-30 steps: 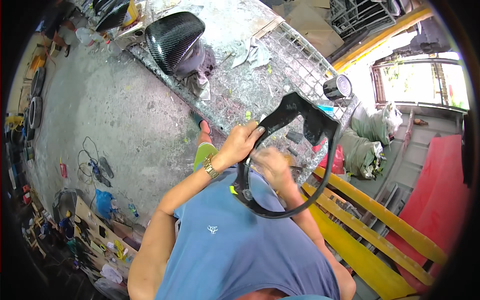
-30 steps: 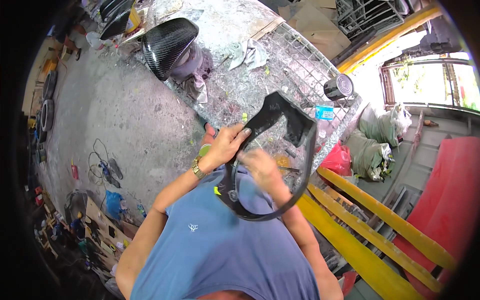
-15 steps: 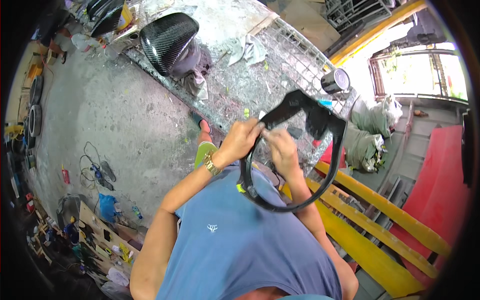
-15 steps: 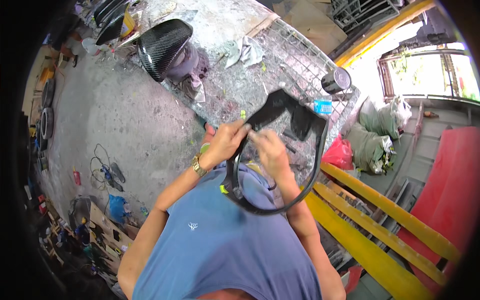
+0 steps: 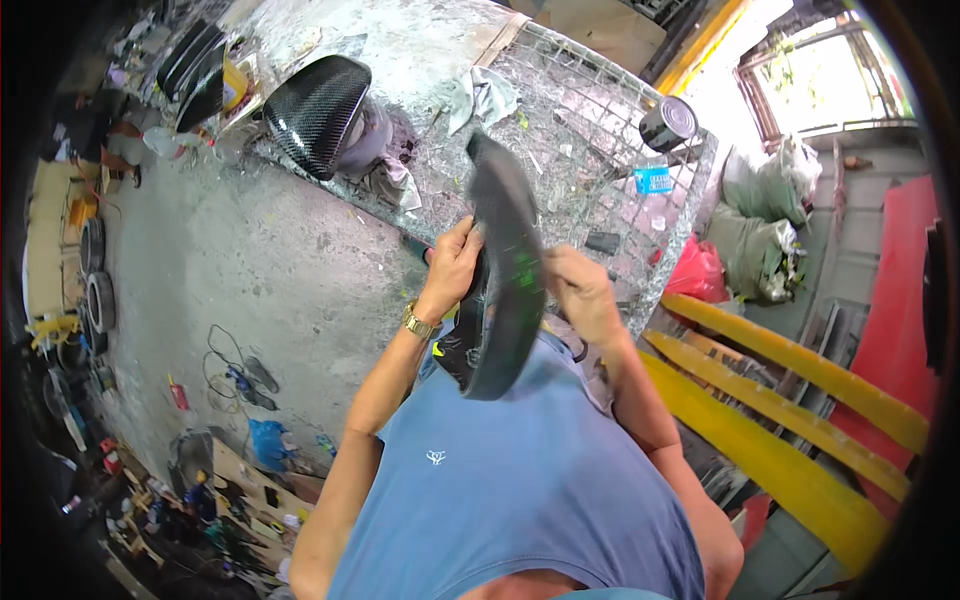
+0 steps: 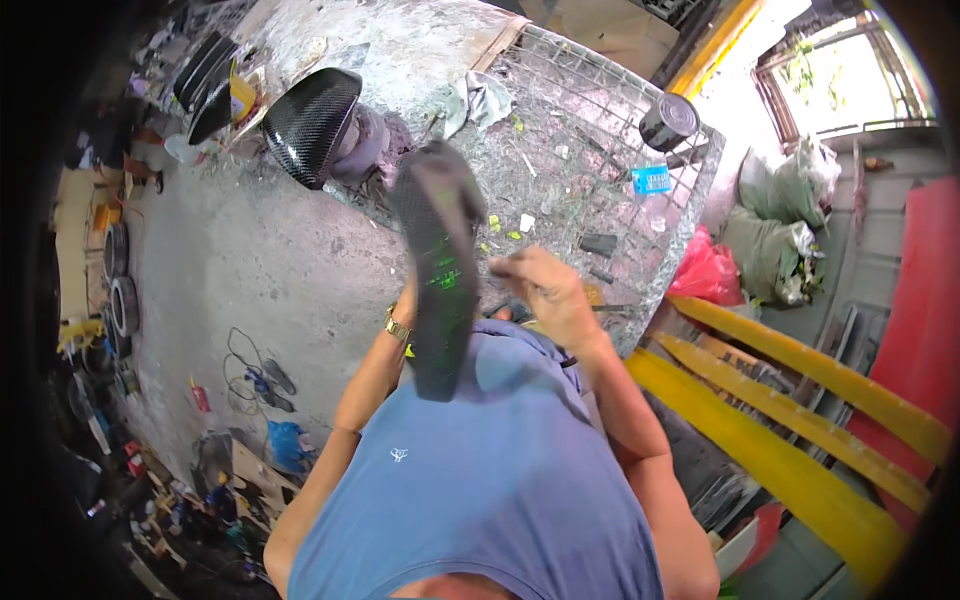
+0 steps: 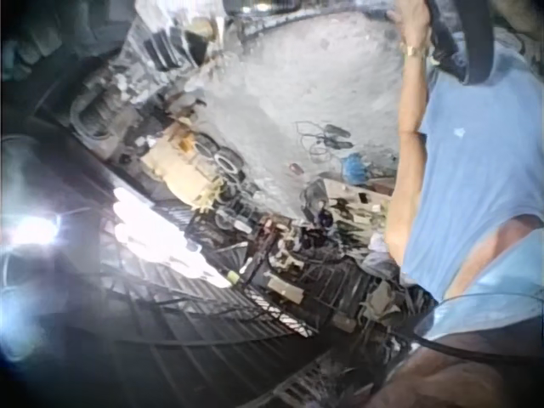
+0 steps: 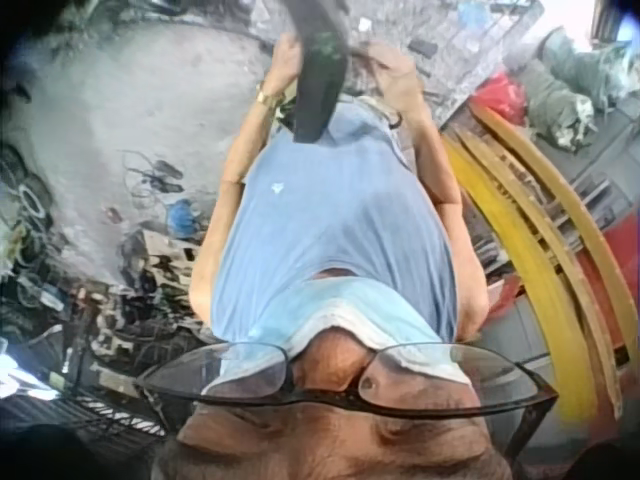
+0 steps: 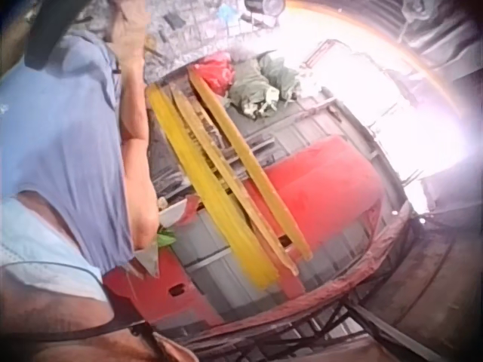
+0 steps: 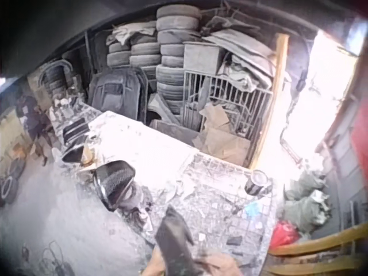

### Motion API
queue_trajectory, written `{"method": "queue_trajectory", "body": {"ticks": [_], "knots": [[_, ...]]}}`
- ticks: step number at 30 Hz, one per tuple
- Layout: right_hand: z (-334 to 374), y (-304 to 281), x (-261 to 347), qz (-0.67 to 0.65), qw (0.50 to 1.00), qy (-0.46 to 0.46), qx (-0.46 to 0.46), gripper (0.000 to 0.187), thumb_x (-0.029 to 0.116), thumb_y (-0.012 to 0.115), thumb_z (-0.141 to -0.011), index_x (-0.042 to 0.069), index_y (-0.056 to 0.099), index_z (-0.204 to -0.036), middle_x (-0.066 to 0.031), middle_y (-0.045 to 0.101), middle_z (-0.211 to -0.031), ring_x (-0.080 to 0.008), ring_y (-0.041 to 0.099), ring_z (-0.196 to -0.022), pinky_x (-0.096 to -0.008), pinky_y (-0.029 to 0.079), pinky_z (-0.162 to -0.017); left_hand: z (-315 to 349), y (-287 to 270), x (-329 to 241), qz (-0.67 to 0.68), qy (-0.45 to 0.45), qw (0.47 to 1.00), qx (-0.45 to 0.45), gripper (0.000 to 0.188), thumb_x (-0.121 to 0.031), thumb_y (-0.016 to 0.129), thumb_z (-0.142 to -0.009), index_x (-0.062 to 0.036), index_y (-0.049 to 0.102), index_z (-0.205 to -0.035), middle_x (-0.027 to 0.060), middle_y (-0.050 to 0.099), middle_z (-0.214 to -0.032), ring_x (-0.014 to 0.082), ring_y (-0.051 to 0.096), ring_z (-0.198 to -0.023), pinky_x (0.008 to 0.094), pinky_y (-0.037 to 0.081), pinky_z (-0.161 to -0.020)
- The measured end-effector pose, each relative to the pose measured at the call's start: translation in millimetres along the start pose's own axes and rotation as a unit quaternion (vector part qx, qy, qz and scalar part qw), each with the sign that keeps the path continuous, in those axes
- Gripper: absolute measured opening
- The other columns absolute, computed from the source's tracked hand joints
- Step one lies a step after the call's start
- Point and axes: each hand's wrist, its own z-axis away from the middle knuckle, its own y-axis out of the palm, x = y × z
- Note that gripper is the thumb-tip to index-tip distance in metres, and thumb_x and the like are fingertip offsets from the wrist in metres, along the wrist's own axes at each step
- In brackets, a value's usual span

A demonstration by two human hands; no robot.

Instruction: The person handles a carbon fiber steering wheel frame and a plastic trim piece, fitting the trim into the frame by hand and using a small brush to apply a substance to the interior edges.

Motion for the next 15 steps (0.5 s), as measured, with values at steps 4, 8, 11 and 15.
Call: {"method": "queue_trajectory", "body": {"ticks": [4, 8, 11, 15], "knots": [[-3, 1, 31, 0.165, 0.978, -0.113, 0.06, 0.033, -0.001, 0.062, -0.084, 0.003, 0.064, -0.117, -0.0115, 0.062, -0.099, -0.0247, 0.062, -0.09, -0.0343, 0.05, -0.076, 7, -2, -1, -0.075, -0.095, 0.992, -0.039, 0.022, -0.024, 0.048, -0.104, -0.0074, 0.061, -0.097, -0.0082, 0.055, -0.07, -0.0004, 0.047, -0.063, 0.0188, 0.039, -0.055], [-16, 19, 22, 0.254, 0.939, -0.226, 0.05, 0.031, 0.003, 0.064, -0.084, 0.007, 0.065, -0.114, -0.0114, 0.058, -0.095, -0.0313, 0.061, -0.08, -0.039, 0.051, -0.068, 12, 4, -11, 0.027, -0.069, 0.997, -0.02, 0.023, -0.025, 0.049, -0.104, -0.0084, 0.062, -0.095, -0.0083, 0.056, -0.073, 0.0001, 0.048, -0.064, 0.0189, 0.039, -0.054], [-1, 32, -2, 0.314, 0.921, -0.223, 0.063, 0.03, 0.002, 0.063, -0.083, 0.008, 0.065, -0.112, -0.0103, 0.057, -0.093, -0.0308, 0.061, -0.076, -0.0403, 0.051, -0.066, 5, -8, 14, 0.031, -0.051, 0.998, -0.019, 0.022, -0.023, 0.049, -0.104, -0.0077, 0.062, -0.095, -0.0082, 0.056, -0.075, 0.0008, 0.048, -0.064, 0.0195, 0.039, -0.054], [-9, 31, -5, 0.28, 0.93, -0.239, 0.015, 0.037, 0.001, 0.068, -0.08, 0.012, 0.065, -0.115, -0.0114, 0.057, -0.086, -0.0298, 0.061, -0.075, -0.0398, 0.052, -0.065, 11, -17, 35, -0.241, 0.033, 0.969, -0.042, 0.022, -0.022, 0.048, -0.103, -0.0057, 0.061, -0.096, -0.0042, 0.062, -0.084, 0.0039, 0.055, -0.067, 0.0209, 0.046, -0.059]]}}
